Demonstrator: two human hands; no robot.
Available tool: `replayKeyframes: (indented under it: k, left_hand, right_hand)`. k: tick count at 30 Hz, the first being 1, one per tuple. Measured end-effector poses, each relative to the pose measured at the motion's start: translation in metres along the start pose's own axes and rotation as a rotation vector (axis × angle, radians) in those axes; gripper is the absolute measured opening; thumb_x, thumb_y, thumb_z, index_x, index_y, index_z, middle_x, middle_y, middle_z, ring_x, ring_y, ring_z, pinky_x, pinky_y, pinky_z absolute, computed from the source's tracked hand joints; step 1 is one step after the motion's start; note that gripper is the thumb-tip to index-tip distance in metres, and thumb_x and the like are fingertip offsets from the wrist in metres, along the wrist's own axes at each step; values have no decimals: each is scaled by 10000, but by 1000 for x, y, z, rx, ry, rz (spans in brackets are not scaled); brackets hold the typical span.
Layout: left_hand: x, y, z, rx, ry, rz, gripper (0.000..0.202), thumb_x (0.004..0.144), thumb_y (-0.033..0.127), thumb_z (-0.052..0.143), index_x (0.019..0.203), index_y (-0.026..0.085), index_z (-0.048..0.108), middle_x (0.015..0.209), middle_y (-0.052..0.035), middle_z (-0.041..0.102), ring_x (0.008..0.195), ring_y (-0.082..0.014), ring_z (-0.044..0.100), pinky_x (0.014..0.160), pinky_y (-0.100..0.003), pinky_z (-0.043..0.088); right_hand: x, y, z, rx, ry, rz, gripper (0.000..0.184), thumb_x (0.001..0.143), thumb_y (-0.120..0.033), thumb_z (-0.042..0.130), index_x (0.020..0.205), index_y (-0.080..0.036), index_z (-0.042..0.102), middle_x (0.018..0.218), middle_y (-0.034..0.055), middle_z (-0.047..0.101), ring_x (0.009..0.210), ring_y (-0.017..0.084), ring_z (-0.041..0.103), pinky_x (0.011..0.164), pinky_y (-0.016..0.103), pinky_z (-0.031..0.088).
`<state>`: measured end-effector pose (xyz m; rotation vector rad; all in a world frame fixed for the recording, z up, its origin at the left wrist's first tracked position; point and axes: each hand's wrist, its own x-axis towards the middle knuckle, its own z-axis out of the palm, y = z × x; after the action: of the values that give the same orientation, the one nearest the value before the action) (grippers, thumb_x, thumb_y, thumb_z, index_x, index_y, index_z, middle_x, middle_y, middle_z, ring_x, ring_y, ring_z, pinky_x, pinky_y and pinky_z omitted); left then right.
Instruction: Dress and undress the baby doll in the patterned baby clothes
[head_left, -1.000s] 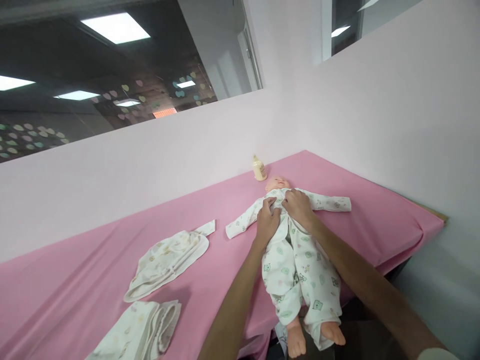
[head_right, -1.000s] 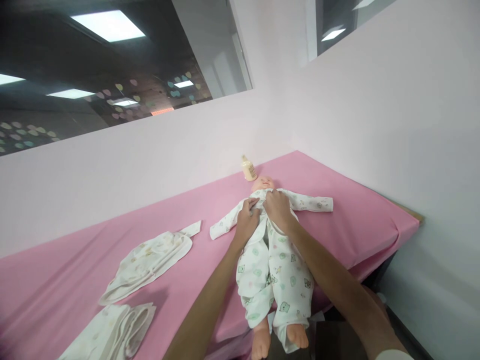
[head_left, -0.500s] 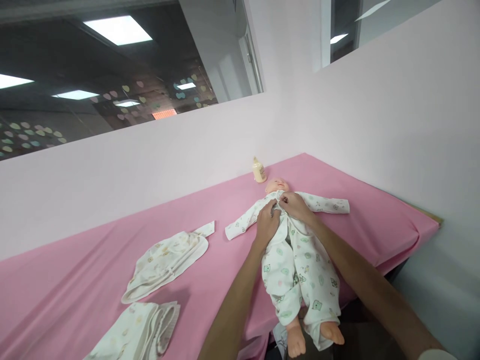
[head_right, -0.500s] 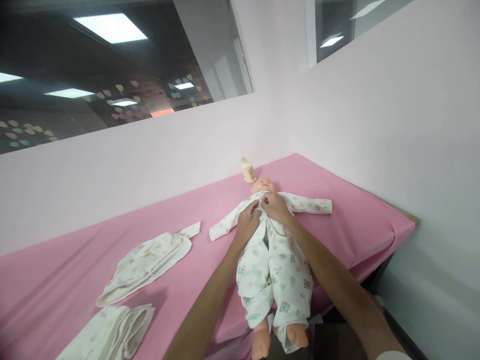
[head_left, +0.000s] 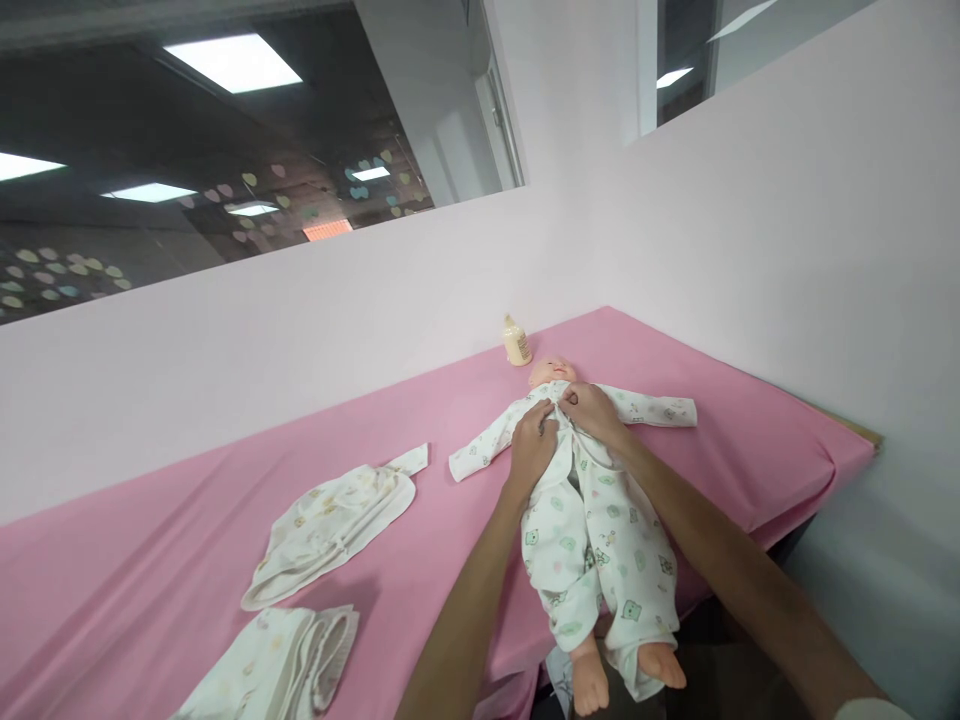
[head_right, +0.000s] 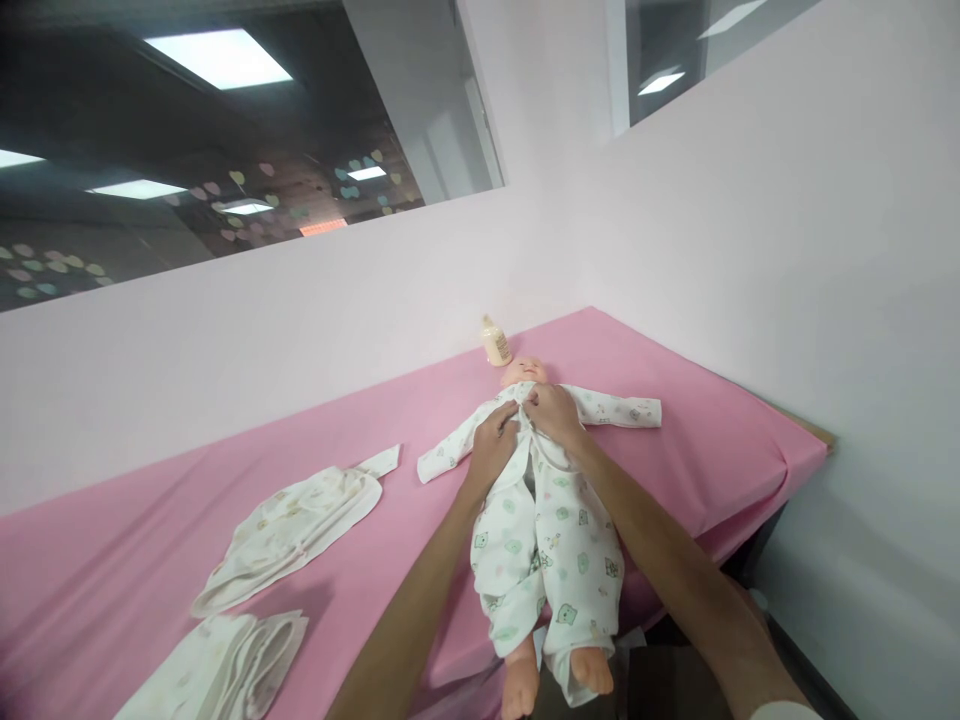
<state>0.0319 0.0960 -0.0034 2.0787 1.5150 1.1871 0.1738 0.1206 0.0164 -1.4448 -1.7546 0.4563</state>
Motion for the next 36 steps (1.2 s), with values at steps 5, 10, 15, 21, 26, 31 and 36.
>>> replayKeyframes:
  k: [5, 10, 15, 21, 26, 31, 36]
  left_hand:
    - [0, 0, 1, -14, 11, -9, 340, 811, 153, 458, 1086, 179, 658, 1293, -59, 606, 1246, -193, 519, 1103, -377, 362]
    - [-1, 1, 1, -20, 0, -20, 338, 818, 155, 455, 1088, 180, 657, 1306, -62, 596, 1255, -201, 509, 1107, -385, 355]
    - [-2, 4, -1, -28, -6, -24, 342, 816, 157, 457, 1092, 168, 659, 1303, -70, 597, 1253, -204, 509, 1108, -383, 354]
    - [-2, 5, -1, -34, -11, -30, 359, 813, 149, 451, 1108, 175, 655, 1310, -64, 593, 1262, -200, 503, 1115, -378, 347]
    - [-2, 8, -3, -44, -12, -26, 377, 821, 159, 445, 1139, 185, 646, 1313, -56, 592, 1252, -206, 510, 1097, -377, 364]
    - [-3, 10, -5, -20, -29, -47, 370, 836, 155, 428, 1135, 153, 645, 1331, -83, 575, 1268, -207, 496, 1104, -373, 354]
    - [-3, 9, -3, -33, -22, -56, 372, 828, 147, 441, 1140, 156, 643, 1341, -69, 570, 1280, -195, 484, 1122, -364, 338]
  right_hand:
    - [-1, -1, -1, -3, -7, 32, 82, 739, -226, 539, 703, -195, 606, 696, -12, 639, 625, 124, 518, 561, 231, 285]
    - [0, 0, 2, 0, 2, -13, 151, 716, -181, 524, 823, -213, 625, 714, -20, 623, 613, 129, 497, 559, 234, 272]
    - [1, 1, 3, -29, 3, -42, 197, 734, -156, 490, 843, -217, 642, 709, -16, 616, 616, 131, 495, 574, 236, 280]
    - [1, 2, 4, -56, -2, -27, 210, 750, -192, 521, 914, -213, 651, 772, 2, 645, 685, 150, 541, 614, 241, 311]
    - [-5, -5, 1, -79, 5, -7, 177, 845, -319, 485, 824, -195, 610, 834, 30, 649, 770, 169, 563, 658, 257, 335]
    - [-34, -15, -3, -240, 29, -50, 158, 812, -254, 528, 938, -176, 581, 984, 66, 625, 960, 223, 540, 818, 313, 354]
    - [-54, -15, -9, -356, 40, -42, 128, 846, -201, 475, 905, -169, 584, 969, 72, 619, 927, 217, 543, 776, 307, 362]
